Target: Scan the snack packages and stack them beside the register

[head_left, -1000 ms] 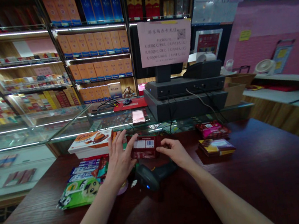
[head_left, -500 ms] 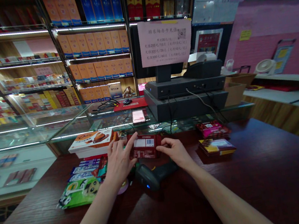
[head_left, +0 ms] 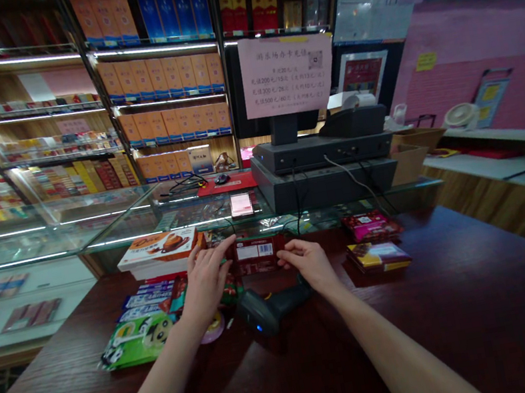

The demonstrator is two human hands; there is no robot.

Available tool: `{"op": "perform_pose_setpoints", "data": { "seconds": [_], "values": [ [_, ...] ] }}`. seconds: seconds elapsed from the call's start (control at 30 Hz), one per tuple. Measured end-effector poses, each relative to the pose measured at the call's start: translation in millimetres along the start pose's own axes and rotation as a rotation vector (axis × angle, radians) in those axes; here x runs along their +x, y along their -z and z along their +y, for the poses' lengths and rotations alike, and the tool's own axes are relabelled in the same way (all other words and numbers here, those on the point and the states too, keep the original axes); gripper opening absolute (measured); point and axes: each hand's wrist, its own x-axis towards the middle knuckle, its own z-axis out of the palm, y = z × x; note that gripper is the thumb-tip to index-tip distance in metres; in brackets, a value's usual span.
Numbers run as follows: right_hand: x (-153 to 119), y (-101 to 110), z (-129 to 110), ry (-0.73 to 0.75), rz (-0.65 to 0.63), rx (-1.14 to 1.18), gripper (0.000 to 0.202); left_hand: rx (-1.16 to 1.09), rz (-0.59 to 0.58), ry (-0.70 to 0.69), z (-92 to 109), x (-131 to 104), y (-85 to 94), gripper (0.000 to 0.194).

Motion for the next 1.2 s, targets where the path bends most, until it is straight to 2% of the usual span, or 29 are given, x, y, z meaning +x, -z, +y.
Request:
{"op": "perform_pose_setpoints", "data": {
  "seconds": [0.23,0.33,0.4,0.57,0.77,0.87,0.97,1.07,1.2],
  "values": [
    [3,9,0,0.052,-0.029,-0.04,0.021,-0.066,0.145,0.011,0,0,3.3,0.046],
    [5,13,1,0.071,-0.062,-0.061,0.022,-0.071,0.147,-0.002,-2,-1,4.6,0.023],
    [5,15,2,0.073,-0.073,-0.073,0.024,-0.061,0.141,-0.012,-1,-1,6.4,0.015],
    [4,19,-1,0.092,-0.12,-0.157,0.027,-0.041,0.117,-0.022,1,-1,11.3,0.017],
    [-2,22,-17,0.131,-0.19,-0.227,0.032,0.039,0.128,-0.025,-4,-1,9.7,0.015],
    [-6,23,-21,0.187,-0.252,-0.295,0.049,0.054,0.143,-0.036,-9,-1,8.1,0.014],
    [-7,22,-19,0.263,-0.238,-0.512,0.074,0.066,0.145,-0.052,-11,-1,8.0,0.013],
    [-5,22,-13,0.379,-0.205,-0.678,0.073,0.081,0.136,-0.058,-11,-1,8.4,0.013],
    [-3,20,-10,0.503,-0.165,-0.779,0.065,0.095,0.113,-0.059,-11,-1,7.5,0.013]
  ]
}}
